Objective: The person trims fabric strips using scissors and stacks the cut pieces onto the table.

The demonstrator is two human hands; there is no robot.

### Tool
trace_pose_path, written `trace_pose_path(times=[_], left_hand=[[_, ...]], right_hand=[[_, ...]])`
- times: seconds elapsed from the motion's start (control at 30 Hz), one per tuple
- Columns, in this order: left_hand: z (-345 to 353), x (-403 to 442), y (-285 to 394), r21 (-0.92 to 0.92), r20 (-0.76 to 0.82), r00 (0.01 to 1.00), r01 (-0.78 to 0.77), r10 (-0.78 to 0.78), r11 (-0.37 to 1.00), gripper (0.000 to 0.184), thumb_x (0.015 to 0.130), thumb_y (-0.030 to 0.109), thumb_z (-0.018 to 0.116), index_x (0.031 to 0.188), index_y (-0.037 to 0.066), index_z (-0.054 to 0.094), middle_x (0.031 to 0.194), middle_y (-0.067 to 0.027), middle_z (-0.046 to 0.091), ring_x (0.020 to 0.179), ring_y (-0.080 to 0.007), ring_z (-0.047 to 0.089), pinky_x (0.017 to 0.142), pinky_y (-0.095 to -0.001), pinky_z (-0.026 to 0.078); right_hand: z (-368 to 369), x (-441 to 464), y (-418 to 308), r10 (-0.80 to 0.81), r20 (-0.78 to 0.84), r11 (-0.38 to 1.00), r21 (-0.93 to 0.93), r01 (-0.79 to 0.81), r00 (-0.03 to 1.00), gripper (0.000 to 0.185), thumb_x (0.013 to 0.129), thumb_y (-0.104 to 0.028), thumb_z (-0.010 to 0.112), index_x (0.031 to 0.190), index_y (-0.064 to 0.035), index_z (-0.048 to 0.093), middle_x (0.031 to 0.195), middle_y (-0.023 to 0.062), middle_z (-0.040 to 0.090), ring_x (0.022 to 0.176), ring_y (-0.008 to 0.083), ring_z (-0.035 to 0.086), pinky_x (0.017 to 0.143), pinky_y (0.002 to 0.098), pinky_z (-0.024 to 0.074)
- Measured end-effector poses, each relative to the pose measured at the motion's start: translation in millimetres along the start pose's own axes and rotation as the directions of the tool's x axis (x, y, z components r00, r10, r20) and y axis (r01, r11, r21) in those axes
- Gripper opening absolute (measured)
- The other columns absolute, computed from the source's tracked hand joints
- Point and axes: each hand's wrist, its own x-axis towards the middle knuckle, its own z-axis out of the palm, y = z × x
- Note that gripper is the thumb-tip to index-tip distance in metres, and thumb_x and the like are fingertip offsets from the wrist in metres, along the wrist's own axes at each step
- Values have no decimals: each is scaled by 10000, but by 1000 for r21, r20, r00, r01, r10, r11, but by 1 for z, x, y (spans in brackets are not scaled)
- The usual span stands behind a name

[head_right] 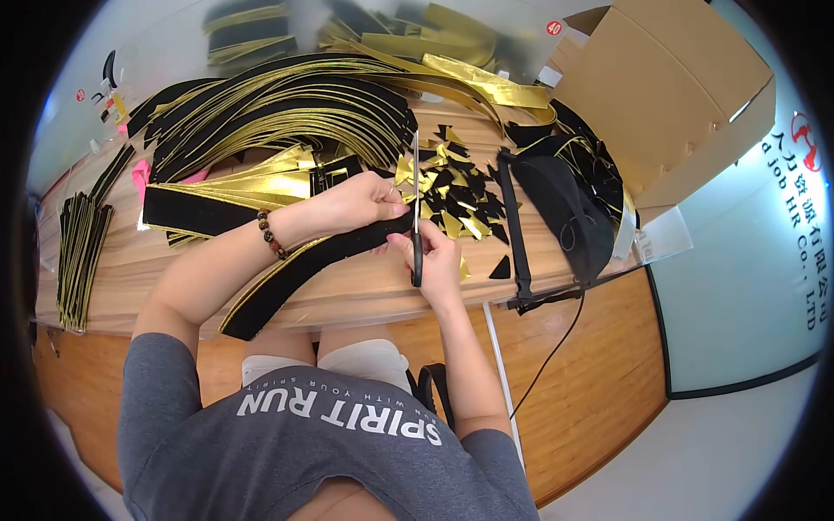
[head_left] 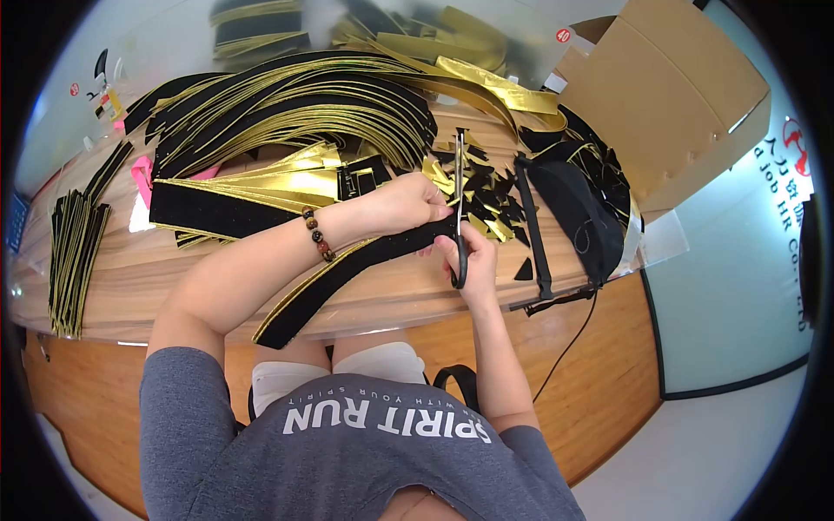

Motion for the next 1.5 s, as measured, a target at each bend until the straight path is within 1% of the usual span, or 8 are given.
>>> trace_pose_path(times=[0.1, 0.2, 0.57, 0.7, 0.83, 0.93, 1.37, 1.5], left_hand=[[-3, 3, -10, -168, -27, 999, -34, 30, 985, 252, 918, 171, 464, 789, -26, 553, 600, -76, 582, 512, -141, 587, 472, -243, 464], [-11, -5, -14, -377, -132, 991, -42, -9, 925, 340, 923, 300, 453, 845, -15, 555, 646, -62, 575, 563, -123, 559, 523, -228, 451], [-71, -177, -20, -452, -543, 839, -340, 48, 825, 350, 911, 193, 485, 1190, -18, 471, 1106, -69, 574, 1032, -154, 542, 897, -285, 406], [-121, -309, 1, -285, -865, 460, -779, 200, 559, 417, 937, 294, 383, 1199, -27, 423, 1117, -198, 554, 1067, -315, 527, 913, -403, 440], [-191, -436, -42, 373, -915, -403, -858, -14, 353, 396, 947, 275, 355, 1230, 0, 389, 1226, -175, 479, 1179, -328, 412, 1008, -449, 335], [-247, -516, -92, 527, -806, -566, -820, -175, 222, 438, 946, 333, 336, 1197, -20, 400, 1238, -158, 461, 1119, -294, 459, 996, -490, 339], [-276, -566, -202, 127, -667, -595, -684, -449, 718, 186, 878, 69, 467, 1022, -47, 443, 973, -217, 569, 841, -348, 603, 722, -414, 528], [-291, -571, -209, 335, -724, -556, -801, -409, 497, 185, 878, 2, 372, 1023, -112, 357, 964, -295, 530, 825, -406, 609, 650, -378, 580]], right_hand=[[-3, 11, 24, -135, 68, 991, 3, 135, 988, 498, 821, -501, 542, 1003, -38, 518, 706, 34, 578, 598, 71, 520, 512, 189, 386], [-5, 13, 26, -136, 101, 866, 496, 68, 986, 704, 780, -702, 318, 1107, -86, 408, 817, 59, 510, 776, 146, 524, 642, 235, 369], [7, 20, 33, -35, -45, 819, 571, 54, 998, 466, 873, -508, 428, 1036, -74, 472, 723, 55, 486, 719, 177, 476, 718, 305, 407], [6, 20, 34, -21, -9, 868, 497, 23, 1000, 486, 881, -561, 356, 1018, -109, 468, 719, 17, 478, 688, 134, 478, 644, 237, 340], [14, 18, 33, -7, -67, 874, 484, 38, 998, 486, 887, -557, 343, 1016, -106, 472, 702, 16, 463, 672, 132, 464, 646, 239, 339], [10, 20, 40, -18, -34, 880, 475, 32, 999, 480, 886, -556, 345, 1021, -113, 472, 703, 15, 466, 674, 131, 463, 651, 241, 341], [12, 18, 39, -38, -57, 908, 415, 58, 998, 413, 896, -509, 381, 1037, -129, 460, 718, 1, 477, 683, 117, 475, 640, 230, 340], [8, 20, 46, -39, -40, 901, 431, 52, 998, 408, 898, -510, 376, 1036, -135, 460, 715, 0, 479, 675, 114, 474, 625, 230, 331]])
